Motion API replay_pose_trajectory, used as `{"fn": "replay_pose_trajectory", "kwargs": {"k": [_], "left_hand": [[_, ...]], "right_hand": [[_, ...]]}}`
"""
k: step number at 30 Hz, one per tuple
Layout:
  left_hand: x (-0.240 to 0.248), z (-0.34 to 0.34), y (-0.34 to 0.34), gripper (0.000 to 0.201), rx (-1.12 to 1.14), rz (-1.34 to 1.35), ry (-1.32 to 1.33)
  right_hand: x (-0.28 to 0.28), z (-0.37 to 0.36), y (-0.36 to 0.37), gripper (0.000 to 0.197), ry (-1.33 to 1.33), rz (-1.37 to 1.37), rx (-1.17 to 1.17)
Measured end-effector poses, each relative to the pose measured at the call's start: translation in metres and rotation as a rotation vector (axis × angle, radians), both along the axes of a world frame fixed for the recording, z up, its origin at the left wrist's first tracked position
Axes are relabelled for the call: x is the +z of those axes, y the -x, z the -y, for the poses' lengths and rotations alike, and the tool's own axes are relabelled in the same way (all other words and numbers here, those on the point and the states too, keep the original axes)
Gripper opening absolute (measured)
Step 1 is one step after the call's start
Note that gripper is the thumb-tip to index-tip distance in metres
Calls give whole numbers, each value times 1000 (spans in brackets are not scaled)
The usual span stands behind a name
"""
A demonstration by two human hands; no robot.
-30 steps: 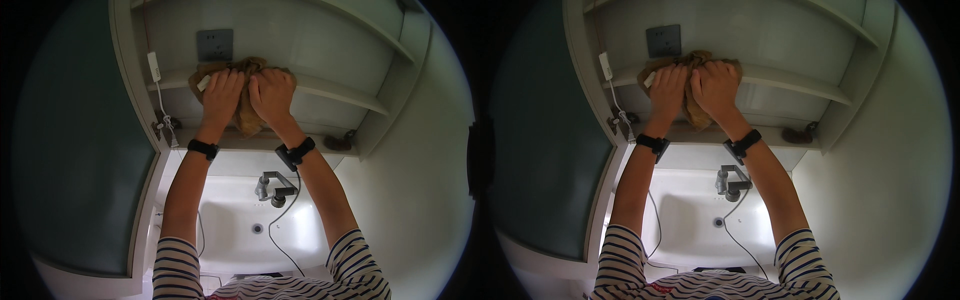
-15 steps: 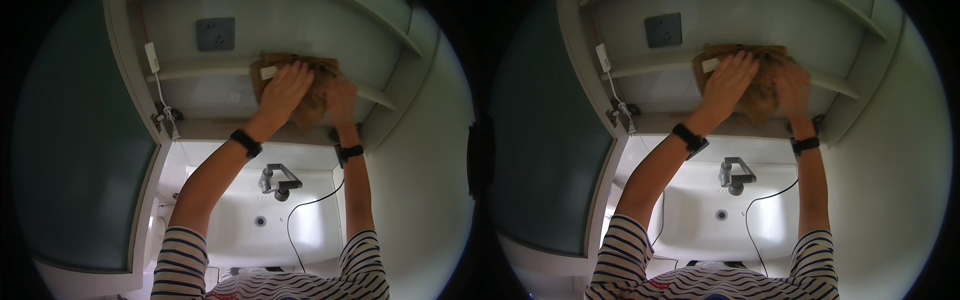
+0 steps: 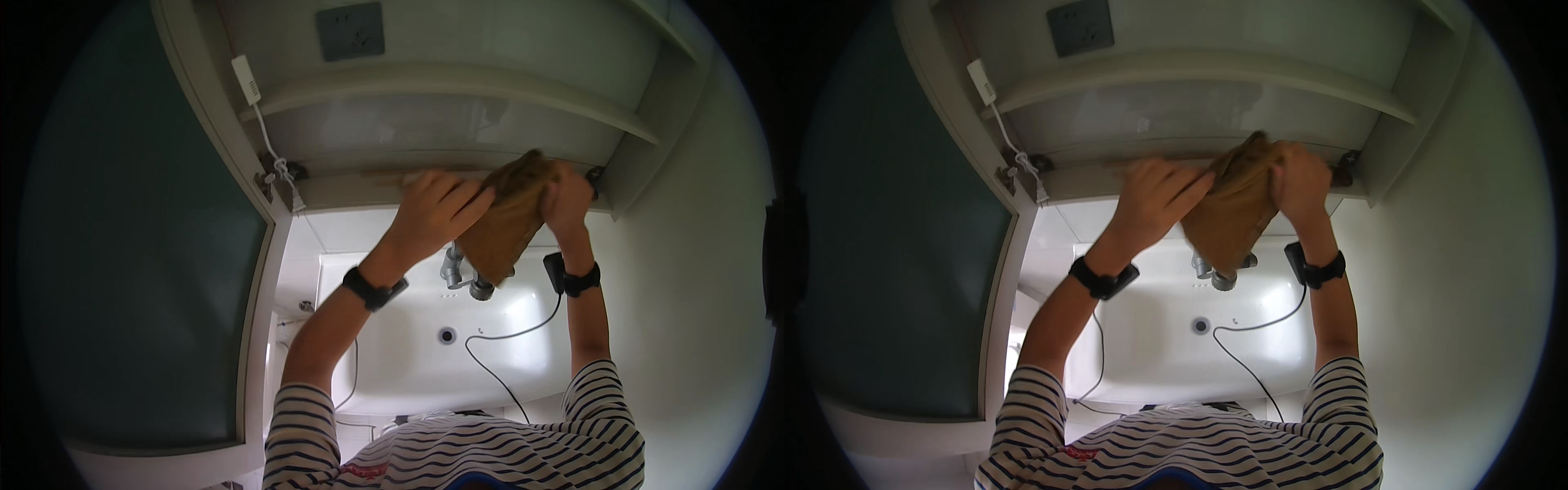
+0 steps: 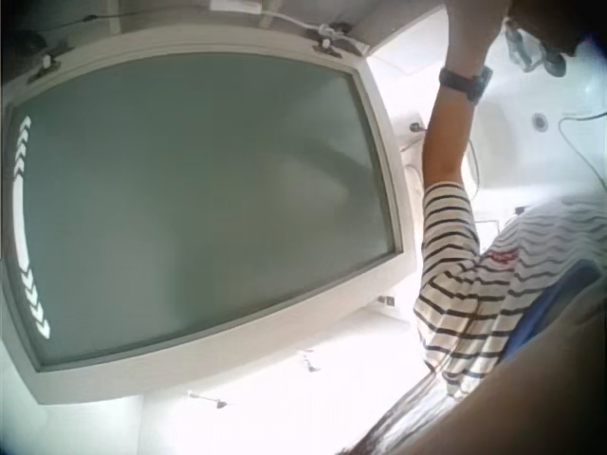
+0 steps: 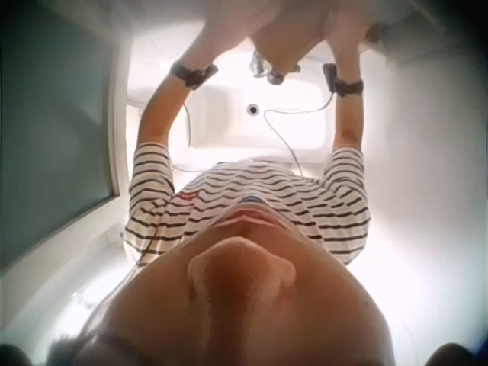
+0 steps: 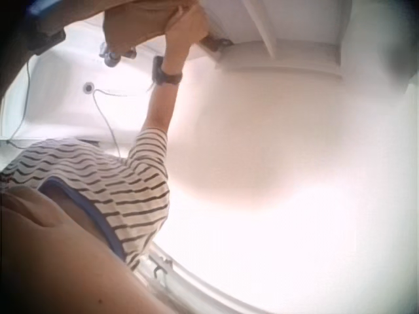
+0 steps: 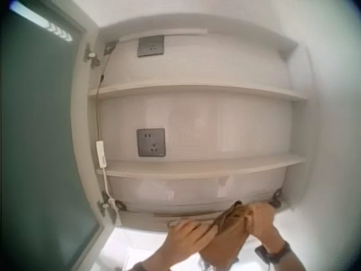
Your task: The person wipes the inside of a bathroom cabinet shelf with a cloth and then uses the same cloth to wipe down the faucet and base of the sink.
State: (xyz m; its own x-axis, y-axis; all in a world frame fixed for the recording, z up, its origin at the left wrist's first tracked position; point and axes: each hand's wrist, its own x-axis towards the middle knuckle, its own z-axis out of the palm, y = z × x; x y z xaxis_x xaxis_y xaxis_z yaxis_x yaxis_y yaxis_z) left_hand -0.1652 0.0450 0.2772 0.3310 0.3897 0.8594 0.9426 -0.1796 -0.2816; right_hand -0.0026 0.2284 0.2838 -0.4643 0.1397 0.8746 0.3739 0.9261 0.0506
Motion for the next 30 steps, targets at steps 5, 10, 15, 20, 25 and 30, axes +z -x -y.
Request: {"fn": "replay_pose_trajectory", "kwargs": {"k": [5,10,15,20,25,30], "left_hand": [[-51,-25,11,55,194,324,261],[-75,-60,3,61,372,162,322],[-79,-78,9,32,384,414,277],[-77,-68,22,30,372,475,222],[-77,-54,28,30,360,553,319],[-89,-48,43,37,467,461,182]], "right_hand": [[-41,-28,7,28,55,192,43],[-76,-42,9,15,81,94,193],[-71,-37,9,17,11,48,208],[-76,-29,11,20,347,111,181],[-78,-21,22,21,338,88,276],[-77,8,48,34,151,72,269]]}}
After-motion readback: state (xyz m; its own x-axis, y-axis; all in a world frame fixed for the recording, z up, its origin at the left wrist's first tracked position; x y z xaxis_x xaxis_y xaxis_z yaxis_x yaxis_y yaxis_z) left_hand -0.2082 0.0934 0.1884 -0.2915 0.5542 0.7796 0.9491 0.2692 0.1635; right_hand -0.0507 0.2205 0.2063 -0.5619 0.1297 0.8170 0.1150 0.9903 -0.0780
